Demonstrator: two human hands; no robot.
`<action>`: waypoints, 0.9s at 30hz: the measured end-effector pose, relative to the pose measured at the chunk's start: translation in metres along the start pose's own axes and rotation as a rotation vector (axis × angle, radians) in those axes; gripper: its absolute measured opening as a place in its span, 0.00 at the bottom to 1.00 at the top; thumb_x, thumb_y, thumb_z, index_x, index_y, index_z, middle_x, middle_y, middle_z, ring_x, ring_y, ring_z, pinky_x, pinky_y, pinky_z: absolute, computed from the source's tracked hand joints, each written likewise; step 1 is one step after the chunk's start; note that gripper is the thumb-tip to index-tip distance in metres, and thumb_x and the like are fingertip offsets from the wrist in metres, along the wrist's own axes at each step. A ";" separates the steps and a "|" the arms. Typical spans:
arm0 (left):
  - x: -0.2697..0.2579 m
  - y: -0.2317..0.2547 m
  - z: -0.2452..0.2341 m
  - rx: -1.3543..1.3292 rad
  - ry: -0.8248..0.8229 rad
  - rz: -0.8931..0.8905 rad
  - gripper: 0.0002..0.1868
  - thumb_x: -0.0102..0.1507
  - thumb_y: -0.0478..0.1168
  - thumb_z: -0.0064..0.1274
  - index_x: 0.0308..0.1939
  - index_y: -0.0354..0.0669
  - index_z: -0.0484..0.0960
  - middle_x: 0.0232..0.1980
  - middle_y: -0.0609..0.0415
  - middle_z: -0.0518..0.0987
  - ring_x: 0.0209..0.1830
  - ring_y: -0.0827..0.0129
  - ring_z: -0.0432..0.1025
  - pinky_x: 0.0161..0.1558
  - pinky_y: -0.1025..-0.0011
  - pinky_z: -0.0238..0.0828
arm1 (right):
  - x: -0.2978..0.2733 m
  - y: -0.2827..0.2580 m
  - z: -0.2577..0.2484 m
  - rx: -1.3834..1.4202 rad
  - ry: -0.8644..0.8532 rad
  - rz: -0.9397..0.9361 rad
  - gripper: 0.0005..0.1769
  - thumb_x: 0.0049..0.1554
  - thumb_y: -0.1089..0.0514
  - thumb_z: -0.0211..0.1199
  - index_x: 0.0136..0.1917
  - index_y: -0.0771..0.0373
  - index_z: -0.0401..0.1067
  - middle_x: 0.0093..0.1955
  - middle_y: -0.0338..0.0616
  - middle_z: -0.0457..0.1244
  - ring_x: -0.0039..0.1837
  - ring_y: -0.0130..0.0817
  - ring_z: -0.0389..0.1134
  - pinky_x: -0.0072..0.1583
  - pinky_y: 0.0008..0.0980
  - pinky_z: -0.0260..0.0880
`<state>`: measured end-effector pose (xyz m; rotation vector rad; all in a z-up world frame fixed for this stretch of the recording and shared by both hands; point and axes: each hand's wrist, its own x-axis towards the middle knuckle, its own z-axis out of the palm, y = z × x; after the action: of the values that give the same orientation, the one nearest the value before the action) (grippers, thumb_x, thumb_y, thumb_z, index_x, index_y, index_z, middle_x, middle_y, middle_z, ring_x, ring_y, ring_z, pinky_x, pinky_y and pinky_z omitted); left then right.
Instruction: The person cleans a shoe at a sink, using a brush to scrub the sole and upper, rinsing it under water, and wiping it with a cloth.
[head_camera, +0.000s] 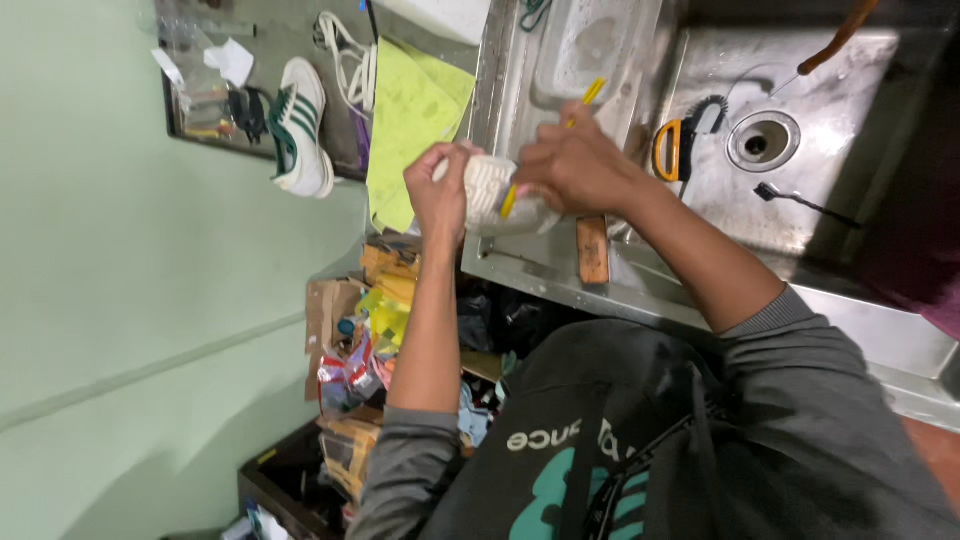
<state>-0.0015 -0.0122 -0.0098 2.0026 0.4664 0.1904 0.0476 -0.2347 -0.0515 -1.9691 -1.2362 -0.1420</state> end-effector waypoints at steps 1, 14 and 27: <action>0.001 0.007 0.000 0.000 -0.007 0.008 0.05 0.65 0.40 0.58 0.35 0.51 0.89 0.37 0.58 0.90 0.47 0.65 0.84 0.56 0.57 0.81 | 0.002 0.008 -0.003 -0.007 0.007 0.003 0.11 0.70 0.44 0.63 0.55 0.44 0.85 0.40 0.26 0.72 0.48 0.34 0.68 0.79 0.56 0.48; -0.011 0.026 0.003 -0.020 0.001 -0.014 0.09 0.65 0.39 0.56 0.34 0.48 0.91 0.36 0.57 0.90 0.45 0.66 0.81 0.51 0.64 0.74 | 0.014 -0.019 -0.041 0.084 -0.059 0.165 0.10 0.69 0.52 0.63 0.55 0.51 0.85 0.36 0.29 0.68 0.50 0.37 0.64 0.76 0.52 0.52; -0.015 0.016 0.000 -0.011 -0.015 -0.042 0.13 0.68 0.47 0.52 0.36 0.51 0.90 0.32 0.61 0.83 0.31 0.71 0.73 0.31 0.72 0.65 | 0.015 -0.023 -0.045 0.046 -0.122 0.122 0.09 0.68 0.47 0.67 0.49 0.47 0.85 0.37 0.25 0.70 0.52 0.36 0.67 0.74 0.48 0.54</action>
<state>-0.0110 -0.0246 0.0049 1.9804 0.4967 0.1512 0.0502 -0.2489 -0.0008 -2.0319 -1.1816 0.0685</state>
